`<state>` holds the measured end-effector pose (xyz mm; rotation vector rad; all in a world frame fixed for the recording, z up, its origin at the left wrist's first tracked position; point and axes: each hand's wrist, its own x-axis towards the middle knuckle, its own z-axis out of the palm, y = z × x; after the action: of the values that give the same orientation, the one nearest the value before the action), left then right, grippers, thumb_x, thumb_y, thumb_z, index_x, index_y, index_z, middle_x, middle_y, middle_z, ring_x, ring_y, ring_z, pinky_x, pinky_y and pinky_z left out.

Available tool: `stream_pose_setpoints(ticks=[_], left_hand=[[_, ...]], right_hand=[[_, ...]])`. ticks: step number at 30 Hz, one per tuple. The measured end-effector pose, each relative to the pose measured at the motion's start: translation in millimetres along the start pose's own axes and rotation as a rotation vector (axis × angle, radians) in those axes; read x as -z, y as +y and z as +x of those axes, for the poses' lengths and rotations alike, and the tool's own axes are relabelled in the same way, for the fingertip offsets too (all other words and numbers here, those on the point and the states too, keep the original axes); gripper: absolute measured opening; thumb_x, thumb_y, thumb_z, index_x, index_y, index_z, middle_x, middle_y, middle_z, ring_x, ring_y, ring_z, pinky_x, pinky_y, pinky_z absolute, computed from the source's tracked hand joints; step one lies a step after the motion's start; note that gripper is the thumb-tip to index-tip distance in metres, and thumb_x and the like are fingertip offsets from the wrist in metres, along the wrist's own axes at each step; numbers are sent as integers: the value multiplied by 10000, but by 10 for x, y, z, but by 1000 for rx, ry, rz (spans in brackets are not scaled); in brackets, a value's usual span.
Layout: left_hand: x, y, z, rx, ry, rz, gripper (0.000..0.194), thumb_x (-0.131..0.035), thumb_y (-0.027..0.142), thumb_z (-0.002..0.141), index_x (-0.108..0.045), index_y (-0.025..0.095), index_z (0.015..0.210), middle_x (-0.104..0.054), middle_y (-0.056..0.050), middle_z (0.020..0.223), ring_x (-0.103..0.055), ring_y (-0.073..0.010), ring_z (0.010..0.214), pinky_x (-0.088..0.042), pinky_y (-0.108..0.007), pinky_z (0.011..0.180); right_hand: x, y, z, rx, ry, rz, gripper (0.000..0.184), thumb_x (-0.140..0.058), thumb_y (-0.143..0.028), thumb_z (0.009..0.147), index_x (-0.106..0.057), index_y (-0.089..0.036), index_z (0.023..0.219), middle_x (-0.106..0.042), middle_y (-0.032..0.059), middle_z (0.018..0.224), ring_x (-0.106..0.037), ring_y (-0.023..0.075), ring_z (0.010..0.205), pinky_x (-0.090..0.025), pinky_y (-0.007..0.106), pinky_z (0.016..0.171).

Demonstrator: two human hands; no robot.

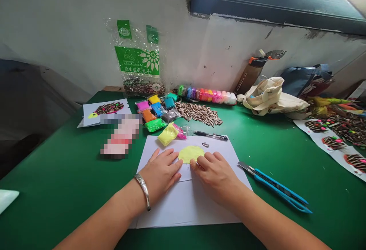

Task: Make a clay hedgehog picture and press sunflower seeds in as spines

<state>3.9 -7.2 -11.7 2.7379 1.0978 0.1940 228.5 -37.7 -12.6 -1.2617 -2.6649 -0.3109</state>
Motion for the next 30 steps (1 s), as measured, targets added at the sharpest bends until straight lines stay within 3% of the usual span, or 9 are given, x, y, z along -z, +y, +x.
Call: stream_pose_setpoints(ticks=[7, 15, 23, 30], left_hand=[[44, -28, 5, 6, -9, -102, 344, -511, 233, 901, -531, 226, 1245, -575, -100, 1299, -442, -302, 1278, -311, -620, 1052], [-7, -41, 24, 13, 20, -57, 291, -488, 227, 914, -586, 204, 1188, -591, -99, 1290, -451, -304, 1271, -320, -604, 1056], [76, -87, 38, 53, -1, -154, 386, -505, 255, 899, -530, 189, 1278, -583, -119, 1312, -468, -293, 1273, -341, -556, 1071], [137, -96, 68, 16, 18, -123, 206, -478, 225, 902, -634, 177, 1028, -610, -127, 1214, -523, -293, 1189, -405, -506, 1025]], right_hand=[[-22, -16, 40, -54, 46, 114, 247, -549, -136, 864, -622, -238, 1077, -591, 30, 842, -420, 171, 747, -241, 337, 674], [-20, -67, 71, -65, 20, 143, 224, -546, -141, 861, -639, -227, 1046, -586, 33, 801, -423, 172, 748, -243, 331, 694], [-7, -95, 156, -122, 107, 183, 289, -523, -118, 864, -640, -257, 1089, -598, 26, 822, -440, 160, 756, -243, 315, 697], [-13, -128, 241, -112, 16, 138, 252, -544, -137, 848, -640, -255, 1048, -590, 39, 837, -424, 180, 768, -240, 336, 716]])
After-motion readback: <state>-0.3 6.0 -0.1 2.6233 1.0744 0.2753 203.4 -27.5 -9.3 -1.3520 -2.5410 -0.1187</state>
